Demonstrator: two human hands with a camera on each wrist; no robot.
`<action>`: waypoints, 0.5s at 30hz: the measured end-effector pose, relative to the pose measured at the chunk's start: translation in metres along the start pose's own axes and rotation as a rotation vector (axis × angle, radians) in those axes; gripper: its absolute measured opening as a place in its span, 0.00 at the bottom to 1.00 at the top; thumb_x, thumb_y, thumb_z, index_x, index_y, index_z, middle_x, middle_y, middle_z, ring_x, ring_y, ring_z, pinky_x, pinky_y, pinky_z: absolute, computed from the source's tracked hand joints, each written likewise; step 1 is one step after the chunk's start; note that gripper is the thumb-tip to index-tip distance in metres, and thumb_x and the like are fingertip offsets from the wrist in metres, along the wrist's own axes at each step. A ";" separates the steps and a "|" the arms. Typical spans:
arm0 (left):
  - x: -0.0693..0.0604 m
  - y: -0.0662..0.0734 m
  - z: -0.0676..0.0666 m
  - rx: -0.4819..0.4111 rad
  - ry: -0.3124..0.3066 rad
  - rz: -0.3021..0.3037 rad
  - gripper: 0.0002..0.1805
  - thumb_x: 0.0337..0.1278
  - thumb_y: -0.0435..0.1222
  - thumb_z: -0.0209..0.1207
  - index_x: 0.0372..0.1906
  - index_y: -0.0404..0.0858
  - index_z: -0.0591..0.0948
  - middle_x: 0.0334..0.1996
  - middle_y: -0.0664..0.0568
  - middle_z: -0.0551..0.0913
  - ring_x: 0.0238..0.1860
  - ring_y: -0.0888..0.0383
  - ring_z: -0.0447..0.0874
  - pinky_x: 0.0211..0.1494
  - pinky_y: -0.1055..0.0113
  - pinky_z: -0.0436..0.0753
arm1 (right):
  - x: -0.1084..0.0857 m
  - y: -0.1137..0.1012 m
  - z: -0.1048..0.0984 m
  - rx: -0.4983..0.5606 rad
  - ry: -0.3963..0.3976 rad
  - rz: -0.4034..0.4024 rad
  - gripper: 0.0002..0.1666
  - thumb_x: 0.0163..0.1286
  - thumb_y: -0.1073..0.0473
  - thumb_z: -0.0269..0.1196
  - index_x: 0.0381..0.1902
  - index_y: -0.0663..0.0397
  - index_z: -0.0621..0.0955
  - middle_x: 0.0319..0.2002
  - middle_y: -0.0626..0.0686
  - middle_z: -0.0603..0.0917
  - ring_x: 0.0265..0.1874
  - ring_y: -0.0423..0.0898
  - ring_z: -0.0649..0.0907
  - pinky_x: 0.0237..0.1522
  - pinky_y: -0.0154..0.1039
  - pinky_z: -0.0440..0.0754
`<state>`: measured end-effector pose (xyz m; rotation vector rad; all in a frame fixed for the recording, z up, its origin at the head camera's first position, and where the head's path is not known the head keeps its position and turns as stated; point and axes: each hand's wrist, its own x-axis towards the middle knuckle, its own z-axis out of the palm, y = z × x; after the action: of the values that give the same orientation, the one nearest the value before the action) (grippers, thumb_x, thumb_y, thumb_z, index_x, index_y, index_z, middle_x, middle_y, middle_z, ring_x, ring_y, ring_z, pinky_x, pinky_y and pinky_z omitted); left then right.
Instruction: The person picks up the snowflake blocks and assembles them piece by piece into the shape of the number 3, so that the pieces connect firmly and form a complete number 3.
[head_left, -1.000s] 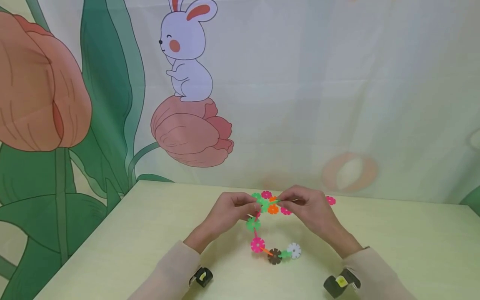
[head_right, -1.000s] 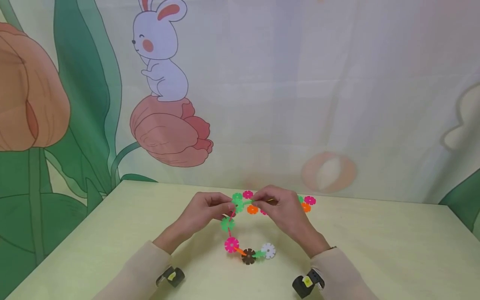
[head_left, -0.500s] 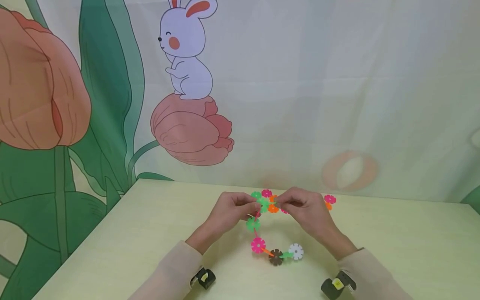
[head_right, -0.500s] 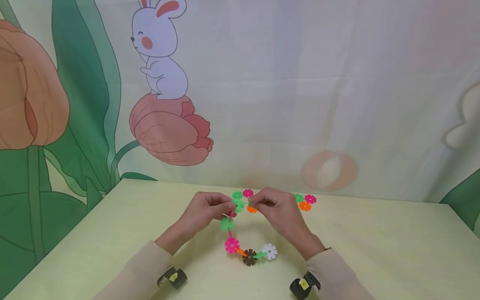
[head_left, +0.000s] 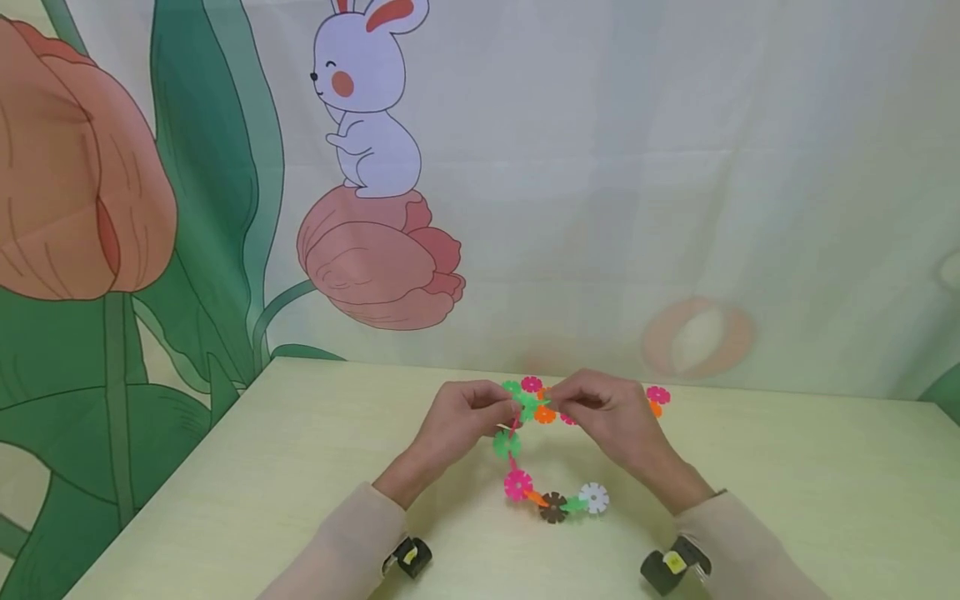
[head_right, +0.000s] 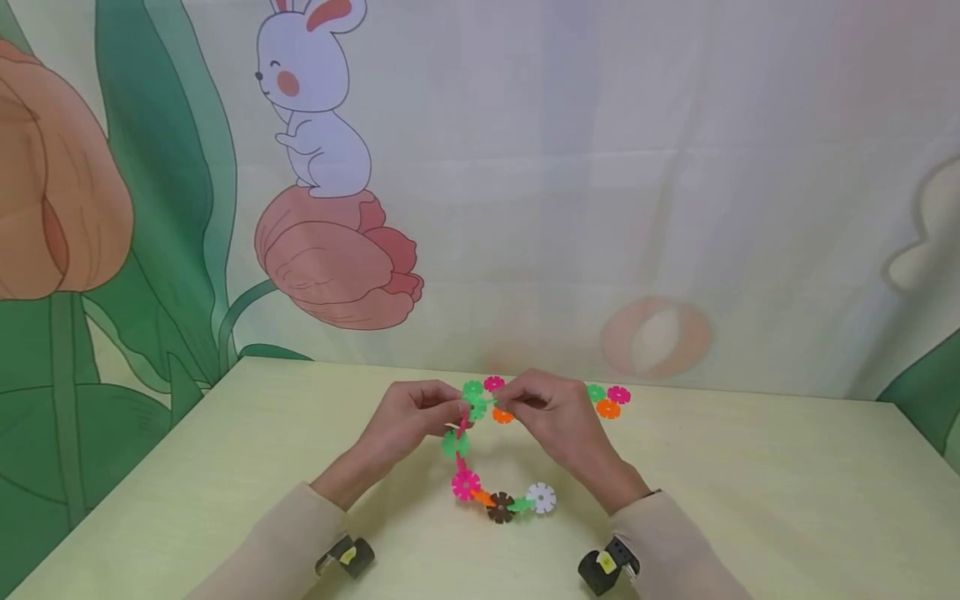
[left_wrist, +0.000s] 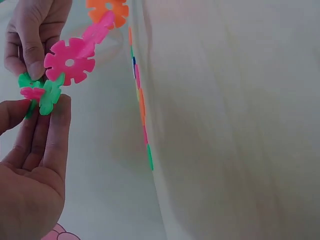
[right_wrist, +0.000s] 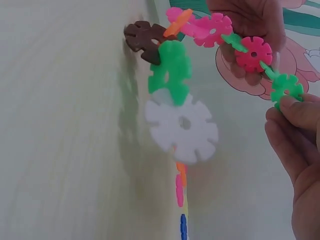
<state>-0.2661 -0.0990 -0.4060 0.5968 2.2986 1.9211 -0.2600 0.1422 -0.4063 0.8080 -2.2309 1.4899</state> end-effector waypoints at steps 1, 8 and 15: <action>0.000 0.000 0.000 0.006 0.001 0.004 0.08 0.71 0.34 0.65 0.43 0.33 0.89 0.36 0.47 0.91 0.39 0.54 0.91 0.50 0.59 0.90 | 0.000 -0.001 0.000 -0.009 -0.005 0.004 0.12 0.65 0.74 0.74 0.40 0.53 0.92 0.37 0.46 0.91 0.36 0.52 0.91 0.43 0.36 0.90; -0.003 0.000 0.000 0.016 -0.025 -0.027 0.13 0.72 0.39 0.66 0.54 0.38 0.87 0.42 0.49 0.92 0.49 0.44 0.90 0.54 0.60 0.87 | 0.000 0.001 0.003 -0.066 -0.013 0.021 0.10 0.64 0.69 0.76 0.42 0.50 0.92 0.37 0.43 0.91 0.36 0.49 0.91 0.43 0.37 0.90; -0.002 0.001 0.003 0.007 -0.053 -0.026 0.15 0.68 0.41 0.71 0.55 0.42 0.89 0.42 0.42 0.91 0.39 0.51 0.89 0.52 0.59 0.84 | 0.001 0.002 0.001 -0.058 -0.059 0.059 0.11 0.66 0.67 0.76 0.44 0.49 0.92 0.38 0.43 0.90 0.37 0.48 0.91 0.43 0.38 0.89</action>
<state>-0.2632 -0.0973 -0.4063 0.6073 2.2705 1.8636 -0.2618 0.1413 -0.4075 0.7837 -2.3486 1.4384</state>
